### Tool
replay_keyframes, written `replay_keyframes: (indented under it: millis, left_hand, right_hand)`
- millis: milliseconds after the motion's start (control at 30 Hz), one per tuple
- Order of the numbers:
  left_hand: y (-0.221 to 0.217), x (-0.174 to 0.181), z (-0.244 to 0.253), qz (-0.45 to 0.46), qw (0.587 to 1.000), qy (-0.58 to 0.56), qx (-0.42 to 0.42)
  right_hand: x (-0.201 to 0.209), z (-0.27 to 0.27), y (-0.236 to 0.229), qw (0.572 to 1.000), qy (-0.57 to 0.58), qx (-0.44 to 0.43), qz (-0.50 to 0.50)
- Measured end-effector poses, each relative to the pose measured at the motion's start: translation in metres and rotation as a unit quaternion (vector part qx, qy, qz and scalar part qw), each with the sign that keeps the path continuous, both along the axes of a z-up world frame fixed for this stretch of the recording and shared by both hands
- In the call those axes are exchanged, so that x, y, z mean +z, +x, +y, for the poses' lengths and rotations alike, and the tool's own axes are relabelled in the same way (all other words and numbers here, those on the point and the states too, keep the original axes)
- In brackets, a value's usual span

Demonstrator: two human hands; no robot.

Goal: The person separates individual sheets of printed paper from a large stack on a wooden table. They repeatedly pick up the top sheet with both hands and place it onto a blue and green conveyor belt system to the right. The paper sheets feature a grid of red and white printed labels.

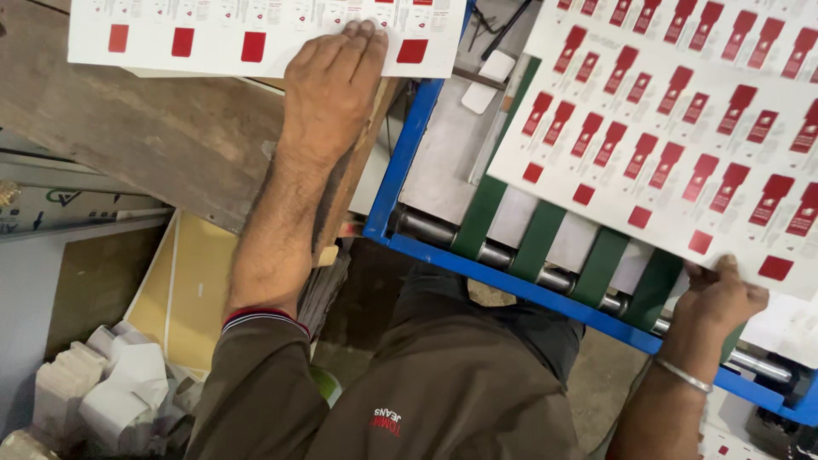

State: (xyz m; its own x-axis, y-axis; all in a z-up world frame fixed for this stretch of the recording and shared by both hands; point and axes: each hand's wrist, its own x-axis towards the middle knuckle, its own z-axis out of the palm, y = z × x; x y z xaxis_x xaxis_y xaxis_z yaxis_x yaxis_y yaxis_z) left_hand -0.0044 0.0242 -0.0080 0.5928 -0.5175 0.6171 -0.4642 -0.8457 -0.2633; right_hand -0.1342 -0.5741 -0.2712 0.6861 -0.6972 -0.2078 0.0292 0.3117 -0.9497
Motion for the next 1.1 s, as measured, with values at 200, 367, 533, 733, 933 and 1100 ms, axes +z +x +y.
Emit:
replay_keyframes:
  millis: [200,367,533,733,933,1100]
  left_hand:
    - [0.007,-0.010,0.000,-0.001,0.999,-0.050,-0.006]
    - [0.014,-0.020,0.004,-0.011,0.997,-0.022,0.066]
    - [0.013,-0.023,0.007,0.003,0.998,-0.046,0.049]
    - [-0.002,0.006,0.014,0.047,0.993,-0.104,-0.004]
    - [-0.010,0.003,-0.013,0.092,0.989,-0.113,0.004]
    - [-0.037,-0.026,-0.079,0.115,0.989,0.064,-0.066]
  right_hand:
    - [0.030,0.027,-0.012,0.997,0.032,0.063,-0.033]
    - [0.055,0.051,0.008,0.996,0.059,0.064,-0.037]
    - [0.050,0.057,0.027,0.983,0.151,0.083,-0.062]
    - [0.052,0.093,0.014,0.969,0.145,0.194,0.052]
    - [0.105,0.190,0.016,0.926,0.066,0.372,0.033]
    - [0.165,0.279,0.036,0.824,0.155,0.503,-0.211]
